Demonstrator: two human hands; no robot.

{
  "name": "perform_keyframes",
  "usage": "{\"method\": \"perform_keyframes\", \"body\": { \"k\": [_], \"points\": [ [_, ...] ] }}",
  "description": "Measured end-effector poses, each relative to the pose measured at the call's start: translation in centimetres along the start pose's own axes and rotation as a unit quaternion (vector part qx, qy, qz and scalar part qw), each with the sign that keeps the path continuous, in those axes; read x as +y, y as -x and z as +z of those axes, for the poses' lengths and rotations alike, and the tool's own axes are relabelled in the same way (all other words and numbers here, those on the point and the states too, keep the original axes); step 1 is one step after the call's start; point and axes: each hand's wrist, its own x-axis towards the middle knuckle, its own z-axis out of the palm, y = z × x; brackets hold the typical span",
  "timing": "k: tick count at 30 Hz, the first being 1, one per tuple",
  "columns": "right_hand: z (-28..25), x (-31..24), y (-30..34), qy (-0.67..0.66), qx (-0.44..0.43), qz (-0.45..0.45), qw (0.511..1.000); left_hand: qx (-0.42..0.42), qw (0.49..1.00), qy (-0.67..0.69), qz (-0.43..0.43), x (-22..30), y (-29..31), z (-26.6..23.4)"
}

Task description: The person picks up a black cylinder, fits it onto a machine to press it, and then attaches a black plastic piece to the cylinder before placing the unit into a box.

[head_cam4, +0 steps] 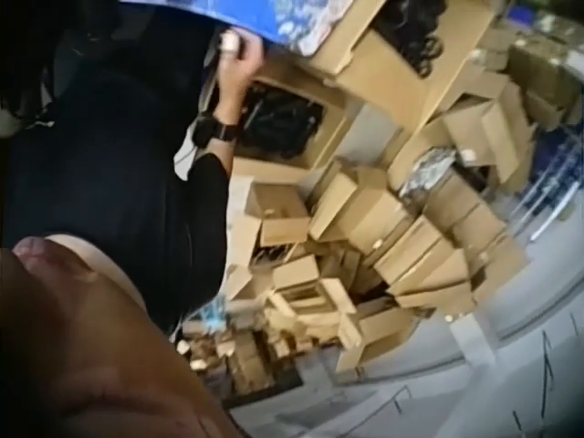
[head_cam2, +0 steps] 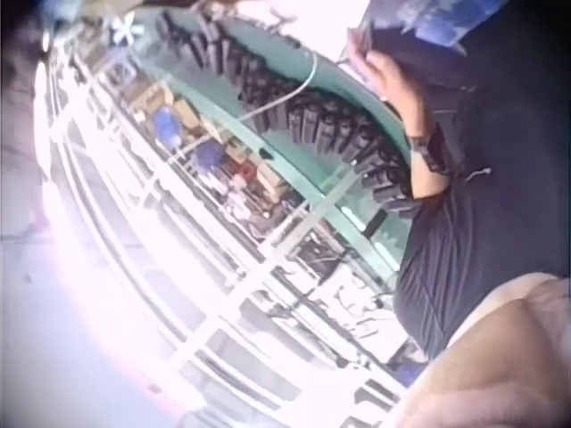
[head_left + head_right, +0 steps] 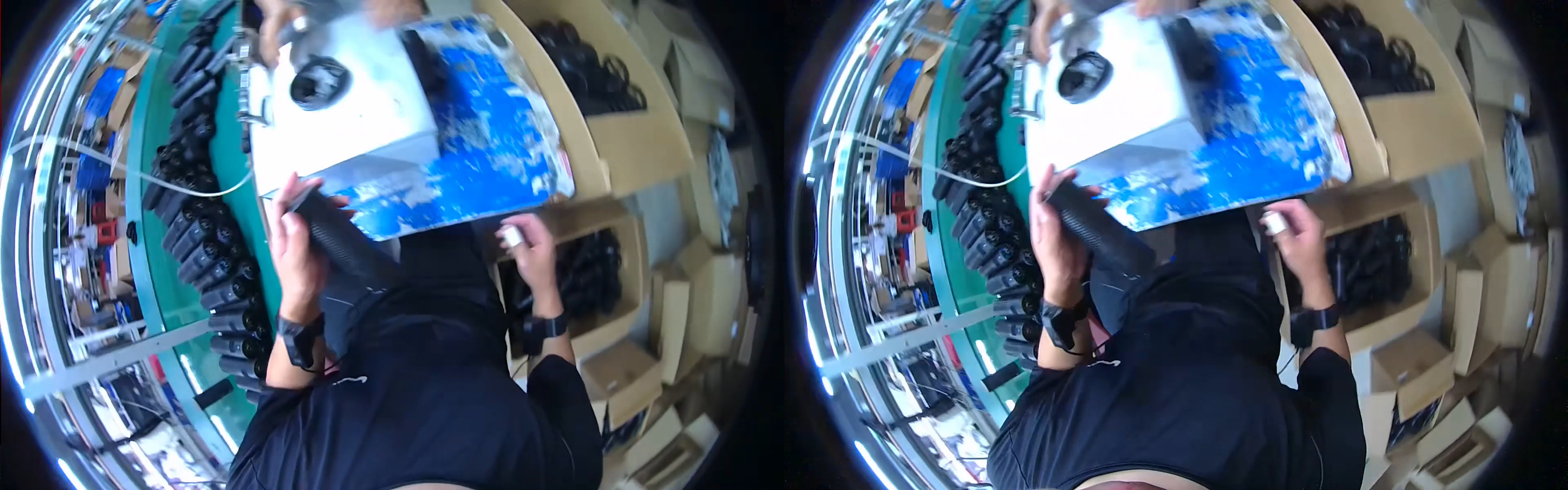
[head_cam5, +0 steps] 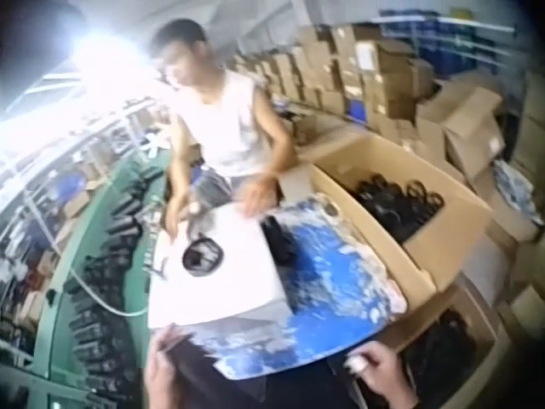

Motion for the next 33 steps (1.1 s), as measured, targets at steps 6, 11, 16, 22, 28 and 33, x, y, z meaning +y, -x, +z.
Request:
{"method": "perform_keyframes", "body": {
  "k": [6,11,16,22,28,33],
  "points": [
    [16.7,-13.5,-5.1,0.063,-0.275,-0.045,0.958,0.015,0.989,0.136,-0.054,2.4,-2.9,-1.0],
    [21.9,-14.5,-9.6,0.179,-0.314,0.022,0.932,-0.017,0.999,-0.049,-0.005,4.2,-5.6,-2.9],
    [23.4,-16.7,-11.1,0.130,-0.228,-0.194,0.945,-0.067,0.972,-0.168,0.151,5.4,-7.2,-4.0],
    [22.2,-22.1,-20.0,-0.012,-0.130,-0.204,0.970,-0.031,0.902,-0.391,0.177,4.6,-9.8,-9.0],
    [23.6,-19.8,-28.9,0.070,-0.114,-0.246,0.960,-0.081,0.805,-0.507,0.298,0.9,-13.6,-8.5],
    [23.9,-21.3,-30.4,0.127,0.038,-0.381,0.915,-0.087,0.756,-0.547,0.350,1.1,-16.4,-7.8]
  ]
}}
